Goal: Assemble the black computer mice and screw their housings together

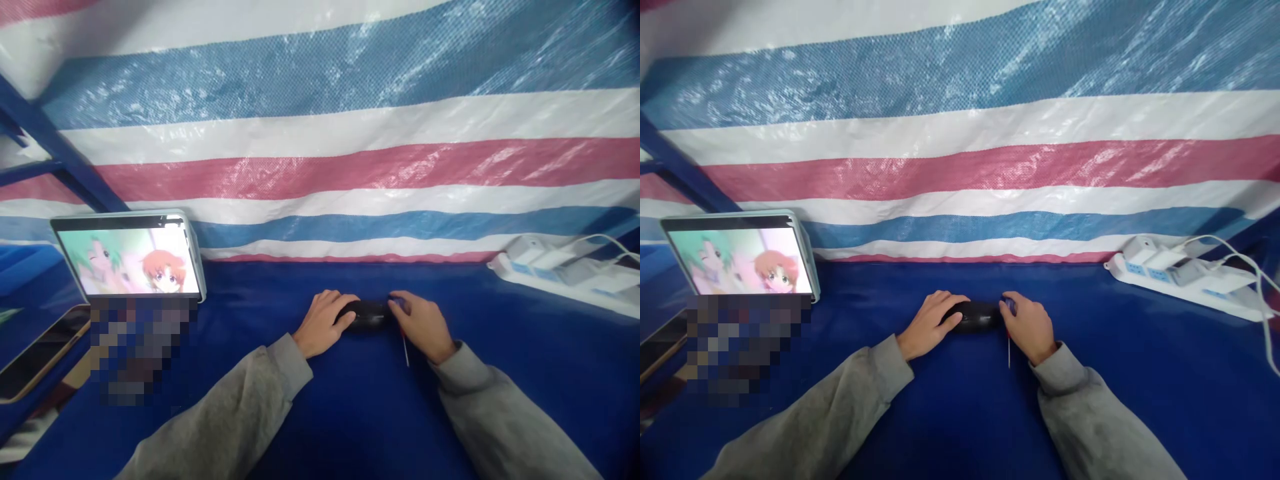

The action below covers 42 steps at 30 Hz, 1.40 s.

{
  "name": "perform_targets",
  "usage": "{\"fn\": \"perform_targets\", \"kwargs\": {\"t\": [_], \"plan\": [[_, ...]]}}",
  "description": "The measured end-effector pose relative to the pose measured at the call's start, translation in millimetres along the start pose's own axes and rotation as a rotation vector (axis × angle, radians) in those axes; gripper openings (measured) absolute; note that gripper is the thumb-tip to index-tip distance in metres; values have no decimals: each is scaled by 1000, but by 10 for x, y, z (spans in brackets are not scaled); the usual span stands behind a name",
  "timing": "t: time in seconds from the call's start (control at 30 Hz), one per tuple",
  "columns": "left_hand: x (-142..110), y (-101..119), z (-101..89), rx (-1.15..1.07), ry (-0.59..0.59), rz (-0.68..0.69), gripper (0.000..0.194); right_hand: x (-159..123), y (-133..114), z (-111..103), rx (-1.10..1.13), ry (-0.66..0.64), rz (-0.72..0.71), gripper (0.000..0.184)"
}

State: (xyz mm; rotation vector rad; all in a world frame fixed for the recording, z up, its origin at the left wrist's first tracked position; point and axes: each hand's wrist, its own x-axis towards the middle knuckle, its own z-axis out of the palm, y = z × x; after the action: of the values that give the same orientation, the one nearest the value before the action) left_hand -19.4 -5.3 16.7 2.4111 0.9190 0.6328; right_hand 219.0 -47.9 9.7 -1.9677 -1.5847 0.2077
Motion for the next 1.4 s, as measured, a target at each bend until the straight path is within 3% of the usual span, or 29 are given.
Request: {"fn": "perform_targets", "kwargs": {"t": [0.17,0.4,0.53,0.63,1.03,1.4], "plan": [[7,-76,50,111,28,18,36,-76,-46,105,-152,-33,28,30],[-31,-25,37,146,46,70,37,-103,-82,15,-208,31,-16,36],[-89,21,53,159,206,82,31,-132,-107,-7,-48,121,-256,39],[-135,19,77,158,266,72,25,-179,-127,54,17,110,-374,38],[-140,25,86,195,281,143,24,-230,-175,74,64,119,-366,35],[-148,27,90,145,337,175,23,-257,-173,90,63,16,-440,35]]}}
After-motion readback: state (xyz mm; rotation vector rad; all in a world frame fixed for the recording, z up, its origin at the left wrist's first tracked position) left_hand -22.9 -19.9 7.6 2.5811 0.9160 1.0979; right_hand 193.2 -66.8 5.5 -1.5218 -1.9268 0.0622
